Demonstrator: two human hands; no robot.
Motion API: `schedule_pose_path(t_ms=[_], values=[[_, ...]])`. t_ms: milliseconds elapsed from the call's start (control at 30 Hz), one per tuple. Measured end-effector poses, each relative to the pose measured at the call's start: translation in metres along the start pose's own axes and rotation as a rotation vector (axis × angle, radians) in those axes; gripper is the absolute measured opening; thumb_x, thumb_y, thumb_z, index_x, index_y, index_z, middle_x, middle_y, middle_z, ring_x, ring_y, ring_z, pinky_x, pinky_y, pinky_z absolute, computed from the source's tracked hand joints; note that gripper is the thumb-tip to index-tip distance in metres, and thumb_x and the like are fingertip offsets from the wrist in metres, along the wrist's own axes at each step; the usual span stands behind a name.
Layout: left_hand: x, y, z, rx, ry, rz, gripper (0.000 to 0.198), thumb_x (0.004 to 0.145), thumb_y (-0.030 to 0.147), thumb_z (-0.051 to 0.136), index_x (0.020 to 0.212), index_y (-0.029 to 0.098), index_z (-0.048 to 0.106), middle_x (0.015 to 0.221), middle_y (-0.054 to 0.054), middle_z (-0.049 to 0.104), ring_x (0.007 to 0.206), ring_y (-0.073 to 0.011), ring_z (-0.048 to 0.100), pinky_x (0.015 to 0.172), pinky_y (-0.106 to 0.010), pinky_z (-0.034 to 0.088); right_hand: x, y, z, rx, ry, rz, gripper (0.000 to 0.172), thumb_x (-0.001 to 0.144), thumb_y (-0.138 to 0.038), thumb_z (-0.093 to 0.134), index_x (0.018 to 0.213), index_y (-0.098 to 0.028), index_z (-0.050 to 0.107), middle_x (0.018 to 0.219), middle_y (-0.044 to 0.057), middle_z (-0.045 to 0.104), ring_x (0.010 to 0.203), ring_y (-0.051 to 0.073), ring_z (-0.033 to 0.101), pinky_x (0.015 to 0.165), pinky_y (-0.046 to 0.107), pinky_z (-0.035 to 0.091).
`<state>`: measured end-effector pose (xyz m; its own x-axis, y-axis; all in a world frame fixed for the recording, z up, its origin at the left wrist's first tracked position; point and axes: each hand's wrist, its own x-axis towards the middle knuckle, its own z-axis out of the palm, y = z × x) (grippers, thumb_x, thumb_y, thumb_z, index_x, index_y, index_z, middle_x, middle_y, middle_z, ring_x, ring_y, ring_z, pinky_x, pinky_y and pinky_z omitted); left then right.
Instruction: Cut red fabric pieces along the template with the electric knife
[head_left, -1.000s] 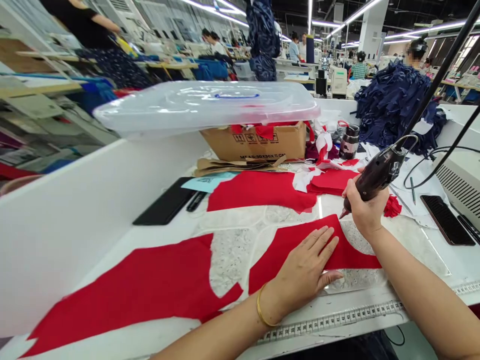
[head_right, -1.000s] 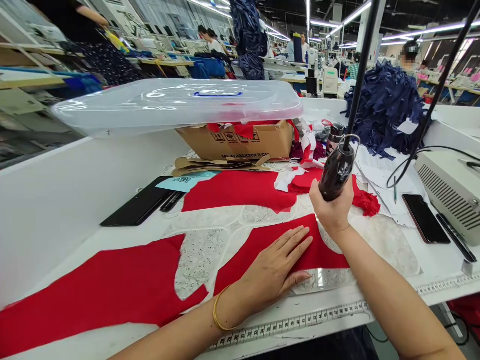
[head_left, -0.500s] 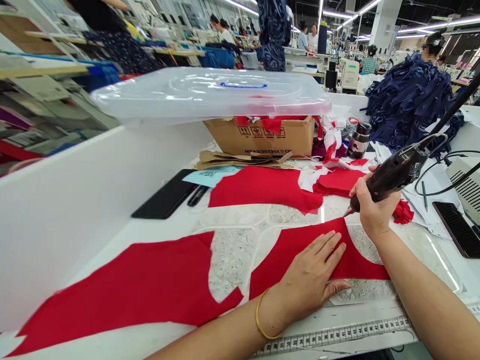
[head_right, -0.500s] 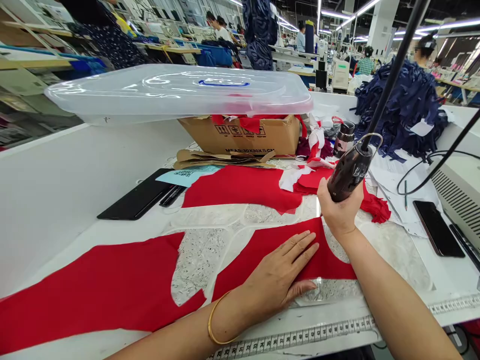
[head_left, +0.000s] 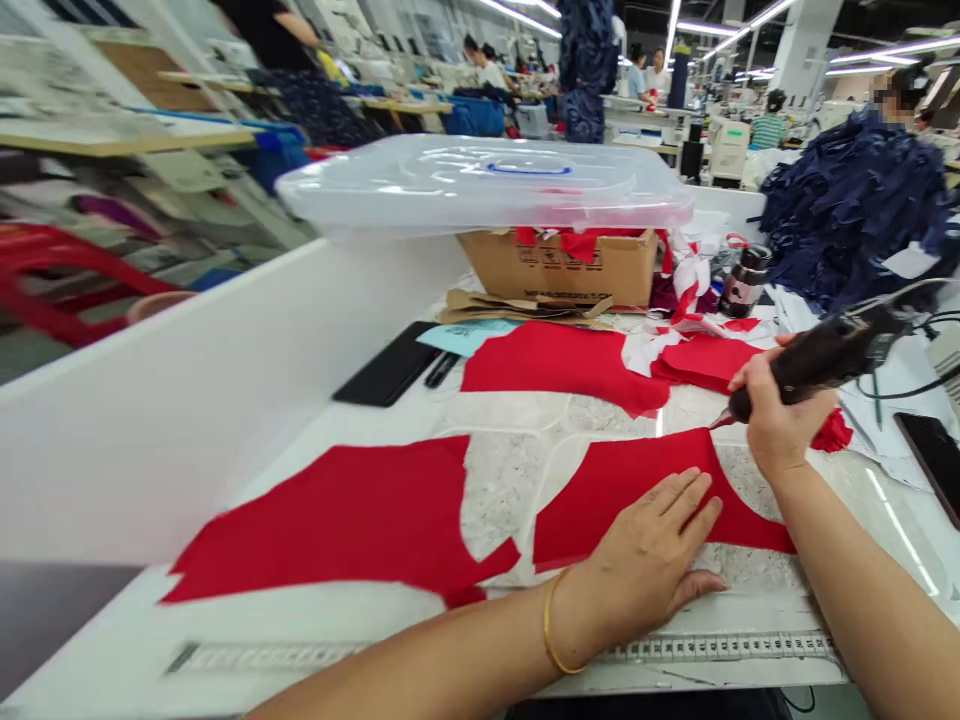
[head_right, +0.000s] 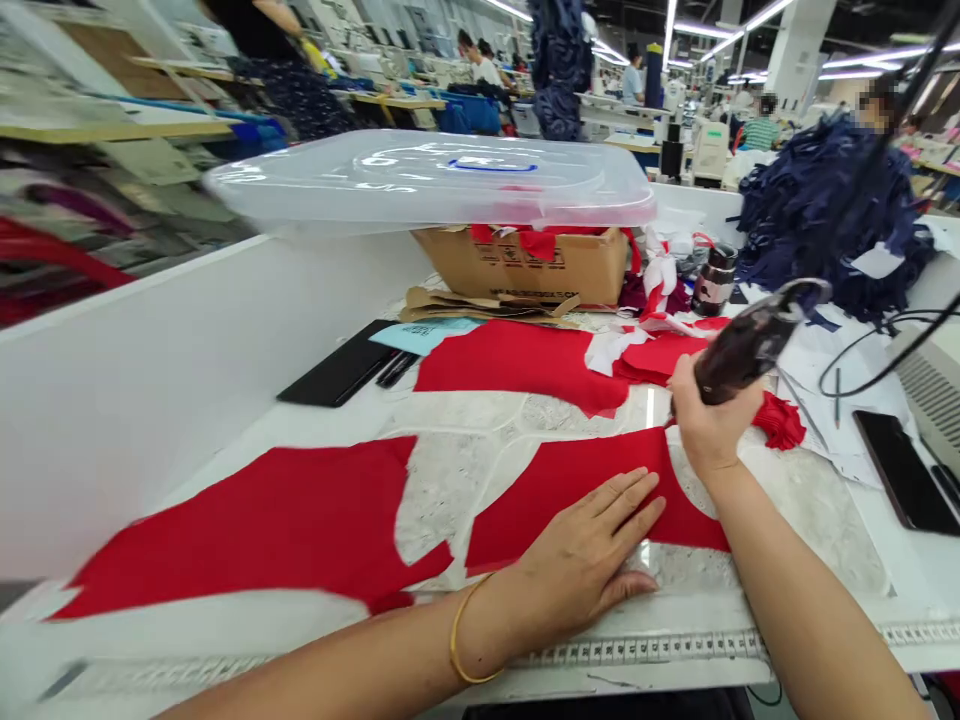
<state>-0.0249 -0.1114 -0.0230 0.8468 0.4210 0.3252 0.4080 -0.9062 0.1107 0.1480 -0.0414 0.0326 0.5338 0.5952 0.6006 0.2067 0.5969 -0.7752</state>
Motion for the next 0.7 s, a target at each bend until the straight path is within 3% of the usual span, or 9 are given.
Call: schedule_pose_path(t_ms=[100, 200, 333, 433, 600, 700], values=[[-0.002, 0.016, -0.006, 0.006, -0.004, 0.017, 0.069, 0.097, 0.065, 0.046, 0.135, 0.008, 0.056, 0.143, -0.019, 0.058, 0.139, -0.0310, 0.050, 0.116, -0.041, 0.041, -0.006, -0.016, 0.001, 0.080, 0.019, -0.010, 0.031, 0.078, -0.034, 0.077, 0.097, -0.022, 0.056, 0.064, -0.007, 0.057, 0.047, 0.013, 0.056, 0.052, 0.029, 0.050], [-0.008, 0.020, -0.016, 0.039, -0.019, 0.038, 0.062, 0.098, 0.058, 0.052, 0.133, 0.007, 0.057, 0.140, -0.018, 0.060, 0.137, -0.0294, 0.052, 0.116, -0.039, 0.040, -0.015, -0.026, 0.004, 0.112, -0.050, 0.017, 0.032, 0.079, -0.037, 0.079, 0.098, -0.022, 0.058, 0.065, -0.007, 0.057, 0.049, 0.014, 0.056, 0.054, 0.030, 0.051], [-0.035, 0.013, -0.035, 0.080, 0.029, -0.017, 0.038, 0.103, 0.033, 0.050, 0.129, 0.007, 0.059, 0.135, -0.016, 0.064, 0.130, -0.0265, 0.058, 0.114, -0.037, 0.045, -0.031, -0.038, 0.009, 0.144, -0.116, 0.082, 0.034, 0.078, -0.038, 0.079, 0.098, -0.022, 0.057, 0.065, -0.006, 0.057, 0.050, 0.014, 0.056, 0.053, 0.031, 0.052], [-0.061, 0.008, -0.046, 0.088, 0.051, -0.079, 0.035, 0.104, 0.026, 0.043, 0.130, 0.006, 0.057, 0.133, -0.017, 0.066, 0.130, -0.0259, 0.059, 0.113, -0.038, 0.047, -0.046, -0.048, 0.016, 0.181, -0.184, 0.113, 0.032, 0.080, -0.035, 0.078, 0.099, -0.022, 0.055, 0.065, -0.006, 0.059, 0.051, 0.014, 0.057, 0.053, 0.031, 0.053], [-0.090, 0.015, -0.042, 0.031, 0.009, -0.149, 0.062, 0.098, 0.046, 0.058, 0.140, 0.001, 0.048, 0.146, -0.027, 0.052, 0.142, -0.0359, 0.046, 0.112, -0.044, 0.047, -0.067, -0.063, 0.037, 0.246, -0.247, 0.111, 0.028, 0.083, -0.029, 0.073, 0.102, -0.023, 0.053, 0.064, -0.006, 0.059, 0.051, 0.014, 0.057, 0.051, 0.031, 0.052], [-0.094, 0.018, -0.028, -0.017, 0.027, -0.160, 0.078, 0.096, 0.059, 0.054, 0.146, 0.002, 0.039, 0.150, -0.030, 0.046, 0.146, -0.0372, 0.038, 0.115, -0.050, 0.043, -0.077, -0.066, 0.052, 0.280, -0.255, 0.144, 0.025, 0.084, -0.027, 0.070, 0.102, -0.024, 0.052, 0.066, -0.007, 0.060, 0.051, 0.014, 0.057, 0.052, 0.030, 0.052]])
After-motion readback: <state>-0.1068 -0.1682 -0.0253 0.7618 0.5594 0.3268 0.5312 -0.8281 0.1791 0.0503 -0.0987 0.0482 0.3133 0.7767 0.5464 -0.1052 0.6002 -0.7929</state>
